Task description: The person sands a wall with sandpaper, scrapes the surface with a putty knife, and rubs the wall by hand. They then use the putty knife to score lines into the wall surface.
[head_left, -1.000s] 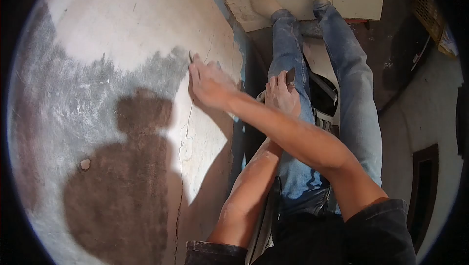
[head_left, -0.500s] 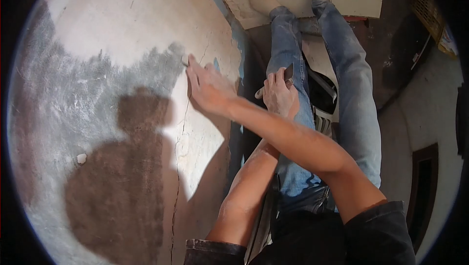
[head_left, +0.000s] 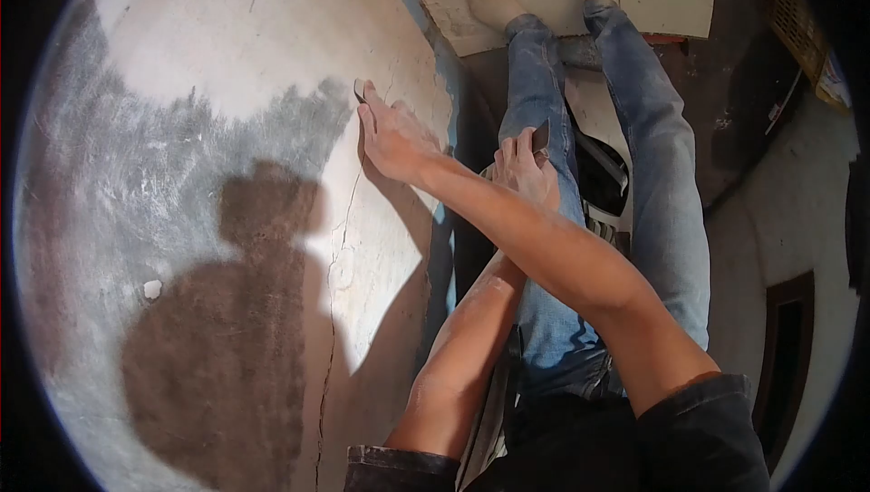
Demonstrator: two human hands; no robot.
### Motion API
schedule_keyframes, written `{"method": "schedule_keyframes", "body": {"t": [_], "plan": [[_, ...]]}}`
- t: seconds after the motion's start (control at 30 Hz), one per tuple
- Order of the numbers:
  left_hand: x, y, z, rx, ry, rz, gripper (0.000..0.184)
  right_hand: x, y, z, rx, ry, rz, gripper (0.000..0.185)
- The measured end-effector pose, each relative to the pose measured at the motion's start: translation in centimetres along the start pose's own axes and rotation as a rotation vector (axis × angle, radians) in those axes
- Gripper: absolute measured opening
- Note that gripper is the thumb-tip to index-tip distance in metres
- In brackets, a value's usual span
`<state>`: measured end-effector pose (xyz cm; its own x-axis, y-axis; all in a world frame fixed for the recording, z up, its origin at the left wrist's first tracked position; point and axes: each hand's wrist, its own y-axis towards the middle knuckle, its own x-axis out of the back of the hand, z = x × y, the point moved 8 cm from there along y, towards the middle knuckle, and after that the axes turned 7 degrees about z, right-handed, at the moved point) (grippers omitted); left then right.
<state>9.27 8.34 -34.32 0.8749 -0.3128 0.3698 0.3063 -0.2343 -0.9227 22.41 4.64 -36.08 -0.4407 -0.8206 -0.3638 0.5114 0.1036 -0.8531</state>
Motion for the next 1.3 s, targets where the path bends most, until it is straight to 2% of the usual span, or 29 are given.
{"method": "schedule_keyframes", "body": {"t": [0.13,0.23,0.33,0.53,0.7,0.83,0.93,1.03,1.17,1.3], "plan": [[-0.3,0.1,0.0,-0.012,-0.012,-0.031,0.036,-1.7,-3.1,0.4,0.037,0.029,0.107,0.053],[-1.2,0.7,1.0,-0.042,0.003,0.005,0.037,-1.5,-1.1,-1.1,0.035,-0.031,0.03,0.054],[0.1,0.0,-0.4,0.014,0.048,-0.017,0.038,-0.4,2.6,-1.8,-0.024,0.033,0.025,0.055],[-1.0,0.6,0.9,-0.047,0.021,0.003,0.037,-1.5,-1.9,-0.1,0.039,0.005,0.075,0.054],[0.3,-0.3,-0.4,0.031,0.027,-0.006,0.037,-0.8,1.0,-0.8,0.017,0.044,-0.025,0.054],[-0.7,0.4,0.6,-0.006,0.001,0.019,0.037,-1.1,-2.0,0.7,0.104,0.03,-0.04,0.054],[0.0,0.2,-0.1,-0.003,0.027,0.021,0.037,-0.6,0.5,-0.9,0.074,0.01,-0.088,0.053],[-0.7,0.1,0.3,-0.042,-0.004,-0.128,0.039,-0.1,2.7,-1.1,0.04,0.057,-0.04,0.054],[0.2,-0.2,-0.3,0.003,0.023,-0.038,0.039,-0.8,-0.2,0.6,0.141,0.027,-0.035,0.051],[0.2,-0.1,-0.3,0.04,0.031,0.044,0.037,-0.4,0.7,0.0,0.08,0.058,-0.055,0.053]]}}
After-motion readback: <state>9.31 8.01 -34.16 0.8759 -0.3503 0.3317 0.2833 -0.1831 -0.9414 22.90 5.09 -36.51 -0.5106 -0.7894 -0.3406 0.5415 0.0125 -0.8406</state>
